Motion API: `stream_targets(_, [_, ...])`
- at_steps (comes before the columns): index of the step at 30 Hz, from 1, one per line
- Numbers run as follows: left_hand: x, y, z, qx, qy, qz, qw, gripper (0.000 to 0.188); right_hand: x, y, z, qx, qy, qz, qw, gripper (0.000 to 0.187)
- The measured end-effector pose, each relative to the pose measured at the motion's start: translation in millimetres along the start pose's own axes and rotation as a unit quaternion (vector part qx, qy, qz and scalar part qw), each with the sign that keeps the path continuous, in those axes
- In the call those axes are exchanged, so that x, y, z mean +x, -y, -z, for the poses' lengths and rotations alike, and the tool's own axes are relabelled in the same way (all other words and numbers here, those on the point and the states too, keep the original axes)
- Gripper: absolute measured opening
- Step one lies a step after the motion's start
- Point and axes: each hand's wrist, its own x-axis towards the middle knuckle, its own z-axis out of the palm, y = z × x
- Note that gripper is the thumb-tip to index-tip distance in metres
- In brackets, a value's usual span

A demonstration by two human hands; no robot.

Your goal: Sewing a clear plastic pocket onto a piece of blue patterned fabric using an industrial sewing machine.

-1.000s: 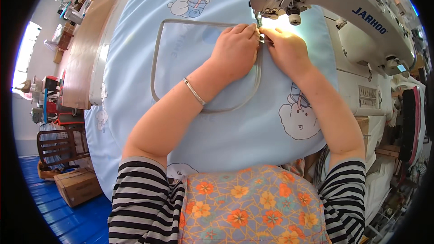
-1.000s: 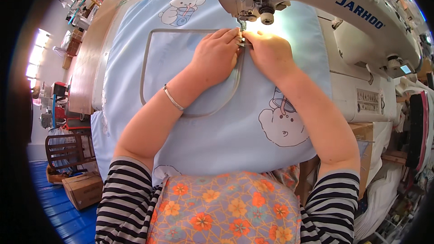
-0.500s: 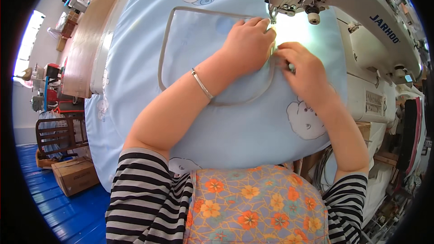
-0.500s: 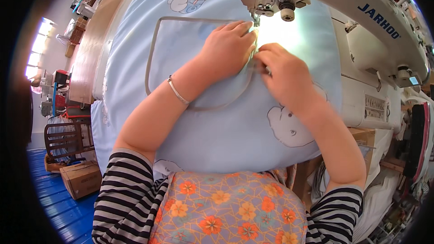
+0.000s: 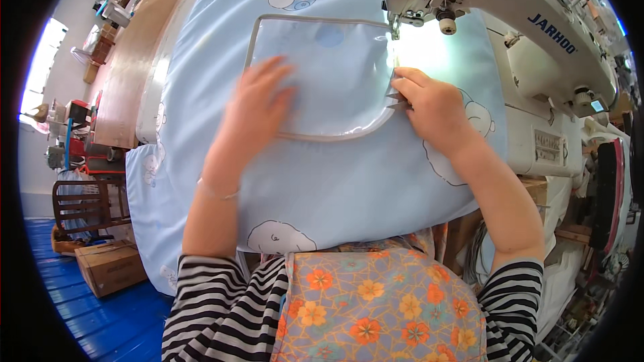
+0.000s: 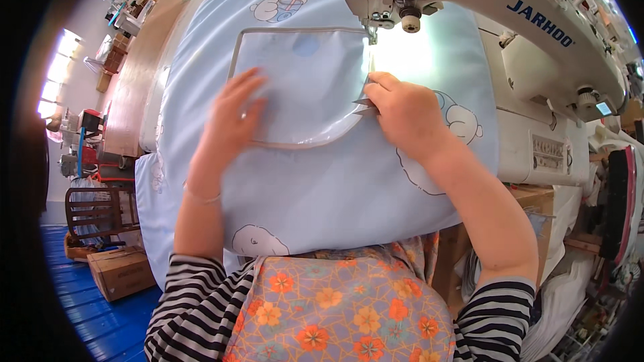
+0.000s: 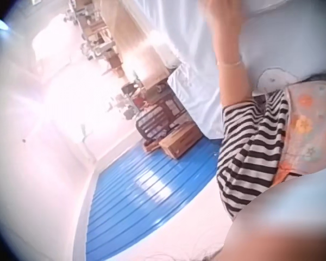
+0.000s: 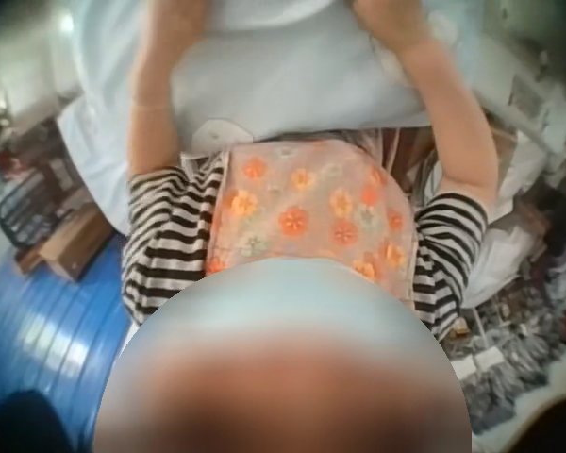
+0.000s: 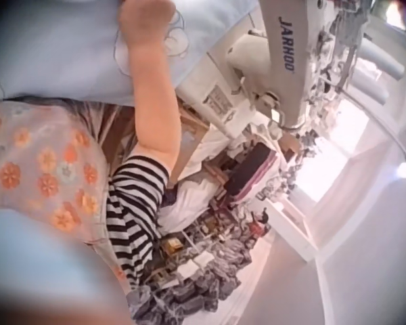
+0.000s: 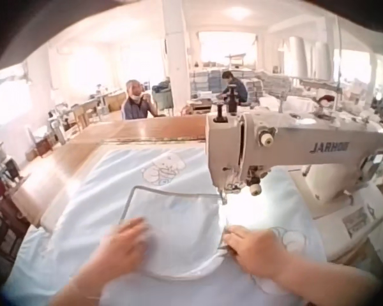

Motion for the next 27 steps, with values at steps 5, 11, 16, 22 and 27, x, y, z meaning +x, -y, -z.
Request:
stream_targets(5, [-114, 91, 72, 0.217, -0.144, 0.254, 0.931, 0.037, 4, -9, -4, -0.010, -0.009, 0.014, 1.000, 0.028])
stream_targets(11, [-140, 81, 83, 0.201, -0.169, 0.229, 0.937, 0.039, 6, -4, -4, -0.029, -0.009, -0.002, 1.000, 0.038])
stream_targets(16, [-58, 35, 42, 0.134, -0.079, -0.008, 0.988, 0.040, -5, 15, -2, -0.057, 0.011, -0.004, 0.998, 0.031])
stream_targets(22, [-25, 22, 25, 0.078, -0.037, -0.094, 0.992, 0.020, -16, 23, -5, -0.073, -0.009, 0.002, 0.997, 0.031])
stream_targets(27, [-32, 21, 24, 0.079, -0.057, -0.090, 0.991, 0.014, -18, 23, -7, -0.026, -0.039, -0.010, 0.999, 0.028])
